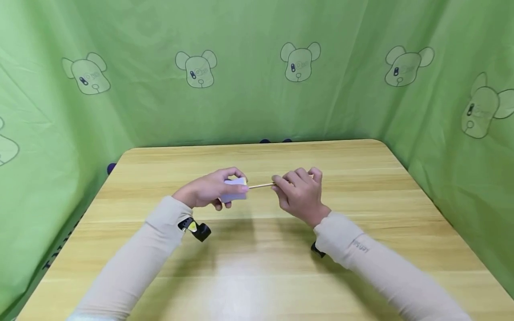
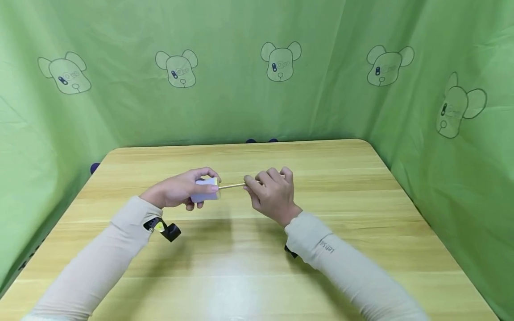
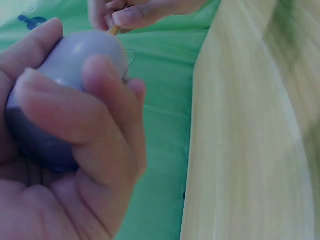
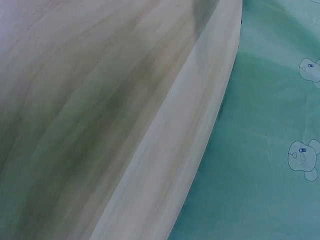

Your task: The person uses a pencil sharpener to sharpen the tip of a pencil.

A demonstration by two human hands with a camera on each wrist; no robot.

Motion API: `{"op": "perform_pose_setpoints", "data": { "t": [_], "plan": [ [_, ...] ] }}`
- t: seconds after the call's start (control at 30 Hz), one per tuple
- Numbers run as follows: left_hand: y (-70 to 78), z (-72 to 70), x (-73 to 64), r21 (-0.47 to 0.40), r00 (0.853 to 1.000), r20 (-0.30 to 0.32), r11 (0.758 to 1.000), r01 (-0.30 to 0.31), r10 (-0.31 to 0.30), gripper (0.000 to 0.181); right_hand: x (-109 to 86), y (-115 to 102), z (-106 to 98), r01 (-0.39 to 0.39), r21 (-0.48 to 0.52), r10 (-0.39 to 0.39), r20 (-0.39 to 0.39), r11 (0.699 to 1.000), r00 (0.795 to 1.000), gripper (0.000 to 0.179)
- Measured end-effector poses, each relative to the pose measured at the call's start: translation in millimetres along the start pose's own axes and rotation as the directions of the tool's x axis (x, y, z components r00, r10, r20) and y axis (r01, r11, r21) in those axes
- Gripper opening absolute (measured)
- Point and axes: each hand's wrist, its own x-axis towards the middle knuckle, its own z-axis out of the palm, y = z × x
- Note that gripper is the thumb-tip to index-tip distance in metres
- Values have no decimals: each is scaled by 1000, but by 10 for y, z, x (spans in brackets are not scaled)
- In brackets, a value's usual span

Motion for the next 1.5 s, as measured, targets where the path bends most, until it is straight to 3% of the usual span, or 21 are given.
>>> {"op": "perform_pose_setpoints", "data": {
  "t": [0.2,0.4,0.57,0.73,0.9,1.0,1.07,1.1,1.13,1.17,1.2,1.23,1.3,1.33,1.37,1.4,1.43,1.47,1.5],
  "plan": [
    [10,-93,-5,-89,996,60,993,76,-71,28,-21,-32,81,33,-25,-34,-59,999,998,38],
    [0,-83,40,-177,995,102,983,40,-22,25,-8,-24,151,-10,-55,4,-113,998,994,33],
    [37,-50,62,-149,999,49,989,-11,19,27,32,15,163,-11,-64,4,-113,998,994,40],
    [30,-36,62,-42,998,-21,997,-66,66,33,89,44,119,48,-62,-50,-34,997,998,43],
    [-25,-17,84,42,990,-54,991,-128,130,36,136,54,59,38,-43,-34,96,998,995,46],
    [-61,-9,105,103,983,-80,982,-159,168,38,160,46,21,-3,-18,6,196,1000,981,47],
    [-84,-3,122,162,975,-108,971,-176,194,39,186,42,-12,-59,7,54,302,998,952,46],
    [-93,0,129,200,970,-121,962,-186,212,40,203,42,-28,-105,27,88,369,994,925,44],
    [-102,5,137,254,963,-133,947,-196,235,40,228,45,-50,-178,57,133,457,982,880,42],
    [-112,13,147,317,954,-139,925,-211,266,41,257,51,-69,-269,83,180,551,960,815,40],
    [-118,26,155,382,942,-141,895,-230,303,42,290,62,-89,-369,97,223,647,924,730,38],
    [-124,40,162,460,929,-134,852,-250,345,43,328,78,-105,-498,125,251,744,858,619,36],
    [-143,76,170,609,894,-106,739,-288,435,45,401,124,-125,-737,110,265,890,667,372,36],
    [-156,95,171,668,873,-90,679,-303,479,45,436,151,-132,-818,77,252,931,570,264,37],
    [-168,114,170,710,854,-80,630,-313,514,46,463,177,-134,-868,52,229,955,494,188,37],
    [-175,126,167,741,840,-73,593,-316,538,46,480,198,-133,-900,32,207,969,435,134,37],
    [-172,131,164,762,831,-66,566,-315,552,46,494,214,-136,-918,14,196,976,397,100,37],
    [-164,131,160,764,828,-67,562,-316,557,46,510,220,-143,-908,7,200,975,418,99,36],
    [-155,125,160,758,830,-75,572,-313,553,46,517,221,-149,-888,12,214,969,460,124,34]
  ]
}}
